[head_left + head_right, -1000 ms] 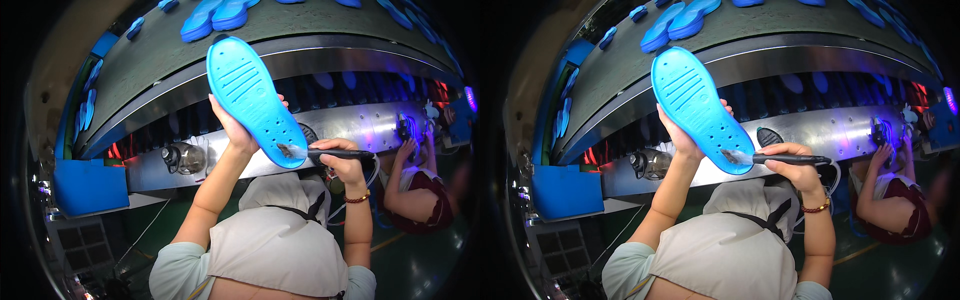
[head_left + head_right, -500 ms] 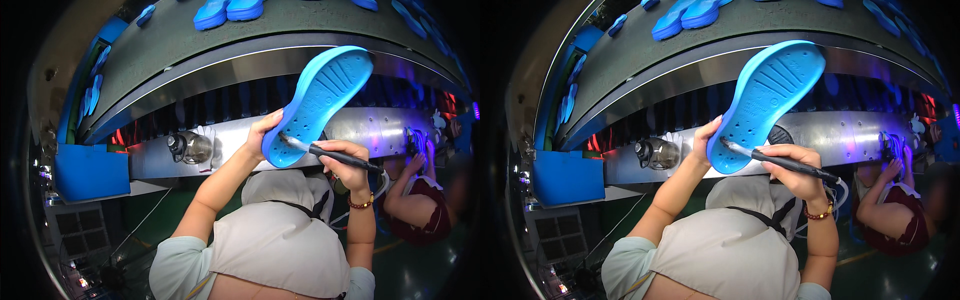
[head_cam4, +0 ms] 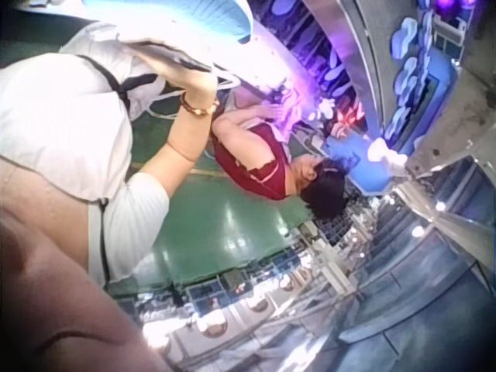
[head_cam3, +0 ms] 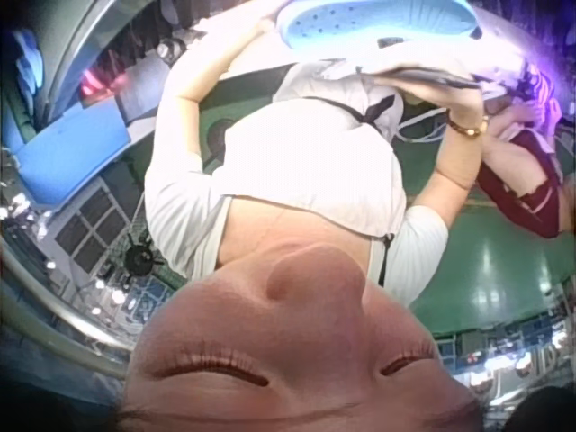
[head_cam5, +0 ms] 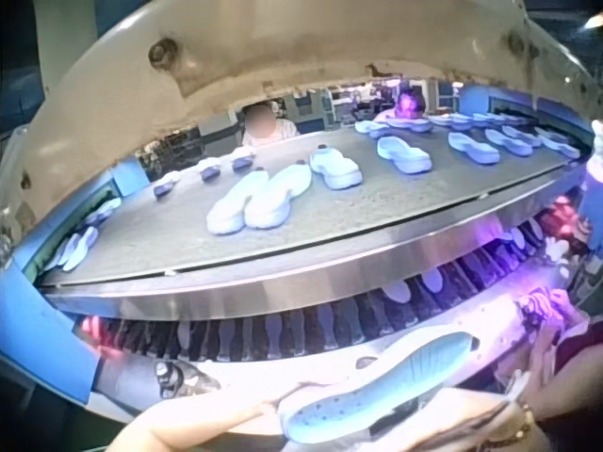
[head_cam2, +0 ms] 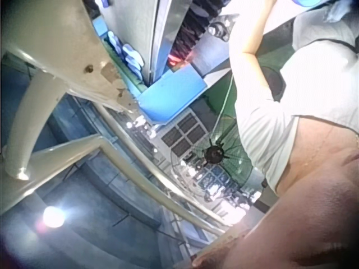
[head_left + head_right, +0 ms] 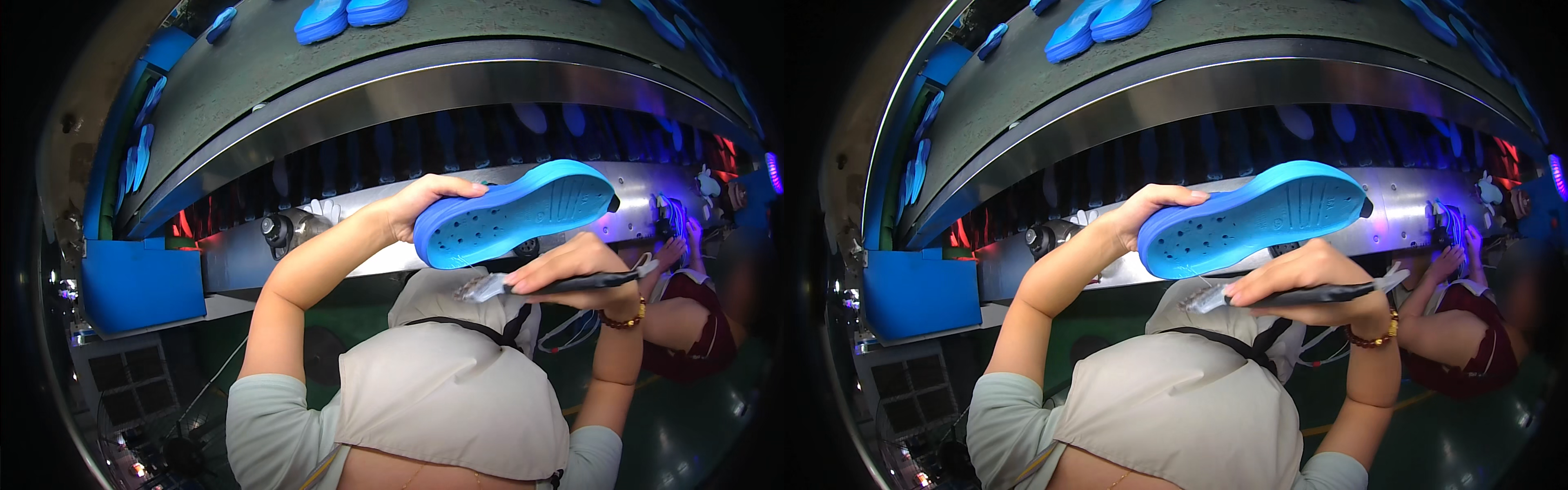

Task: The person takes shoe soles from a conveyor belt and applies adhesive over their surfaces using a brush applicator tool.

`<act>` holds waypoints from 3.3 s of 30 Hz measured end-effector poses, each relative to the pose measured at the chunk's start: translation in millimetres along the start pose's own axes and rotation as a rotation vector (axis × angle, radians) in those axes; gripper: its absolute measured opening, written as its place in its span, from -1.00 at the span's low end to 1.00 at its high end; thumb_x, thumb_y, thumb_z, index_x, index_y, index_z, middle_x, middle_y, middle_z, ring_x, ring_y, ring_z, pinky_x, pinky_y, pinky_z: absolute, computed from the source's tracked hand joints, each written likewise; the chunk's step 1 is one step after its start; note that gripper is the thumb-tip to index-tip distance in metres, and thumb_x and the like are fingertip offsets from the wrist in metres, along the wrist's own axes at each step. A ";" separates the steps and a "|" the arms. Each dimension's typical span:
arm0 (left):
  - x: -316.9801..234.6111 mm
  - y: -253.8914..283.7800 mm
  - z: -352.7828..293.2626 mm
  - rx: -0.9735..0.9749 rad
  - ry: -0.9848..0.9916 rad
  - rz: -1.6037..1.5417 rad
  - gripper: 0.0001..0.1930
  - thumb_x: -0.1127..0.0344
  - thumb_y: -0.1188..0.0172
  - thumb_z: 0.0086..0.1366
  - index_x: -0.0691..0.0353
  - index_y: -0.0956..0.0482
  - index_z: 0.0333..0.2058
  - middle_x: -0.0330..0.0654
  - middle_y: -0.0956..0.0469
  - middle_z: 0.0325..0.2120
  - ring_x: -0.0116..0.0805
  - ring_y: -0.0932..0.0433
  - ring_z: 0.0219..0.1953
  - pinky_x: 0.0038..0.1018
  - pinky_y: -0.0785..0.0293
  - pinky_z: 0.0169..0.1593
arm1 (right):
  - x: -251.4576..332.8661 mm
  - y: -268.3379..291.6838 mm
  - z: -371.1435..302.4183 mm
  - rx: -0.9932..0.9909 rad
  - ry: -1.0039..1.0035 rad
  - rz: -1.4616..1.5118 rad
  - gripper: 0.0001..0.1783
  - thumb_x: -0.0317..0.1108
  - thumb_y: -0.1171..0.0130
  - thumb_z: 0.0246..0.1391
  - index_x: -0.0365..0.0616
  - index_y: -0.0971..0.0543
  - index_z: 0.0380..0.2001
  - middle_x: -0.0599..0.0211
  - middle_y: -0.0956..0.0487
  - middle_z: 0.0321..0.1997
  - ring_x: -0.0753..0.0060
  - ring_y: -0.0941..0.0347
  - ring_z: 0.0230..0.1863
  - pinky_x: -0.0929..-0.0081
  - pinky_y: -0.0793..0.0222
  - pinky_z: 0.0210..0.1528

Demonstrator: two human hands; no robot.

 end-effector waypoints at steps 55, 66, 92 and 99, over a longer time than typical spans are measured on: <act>-4.4 39.6 -17.3 -0.086 -0.821 -0.599 -0.08 -0.50 0.45 0.01 0.26 -0.24 0.00 0.06 -0.40 -0.15 -0.07 -0.42 -0.13 -0.18 -0.34 -0.03 | -20.9 -23.7 1.7 -0.319 -0.059 0.046 -0.78 -0.52 -0.24 -0.26 -0.24 -0.57 -0.40 0.21 -0.57 -0.44 0.40 -0.52 -0.39 0.56 -0.41 -0.31; -26.3 35.6 -20.6 -0.126 -0.846 -0.481 -0.11 -0.49 0.48 0.01 0.23 -0.26 -0.03 -0.04 -0.42 -0.20 -0.24 -0.45 -0.17 -0.27 -0.41 -0.08 | -62.7 0.8 -18.0 -0.531 -0.345 0.233 -0.75 -0.61 -0.20 -0.24 -0.29 -0.56 -0.35 0.16 -0.57 -0.35 0.51 -0.49 -0.38 0.63 -0.40 -0.31; -50.2 34.2 9.5 -0.206 -0.786 -0.157 -0.34 -0.20 0.15 0.13 0.32 -0.25 -0.04 0.04 -0.43 -0.23 -0.21 -0.48 -0.23 -0.28 -0.43 -0.11 | -94.3 -7.2 -48.3 -0.741 -0.186 0.917 -0.80 -0.60 -0.01 -0.05 -0.36 -0.43 -0.28 0.00 -0.44 -0.16 0.21 -0.42 -0.13 0.28 -0.41 -0.08; -88.5 -42.2 -56.2 -0.159 -0.931 0.009 -0.13 -0.37 0.29 0.09 0.42 -0.16 0.04 0.06 -0.40 -0.14 -0.21 -0.44 -0.14 -0.34 -0.38 -0.05 | -55.6 -4.6 -39.7 -0.723 -0.040 0.997 -0.78 -0.55 -0.04 -0.08 -0.38 -0.42 -0.29 -0.04 -0.42 -0.17 0.17 -0.43 -0.14 0.29 -0.43 -0.08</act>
Point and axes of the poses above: each hand's wrist, its own z-axis towards the middle knuckle, its own y-axis out of the back of the hand, x = y × z, the point moved 9 cm from there along z, towards the middle knuckle
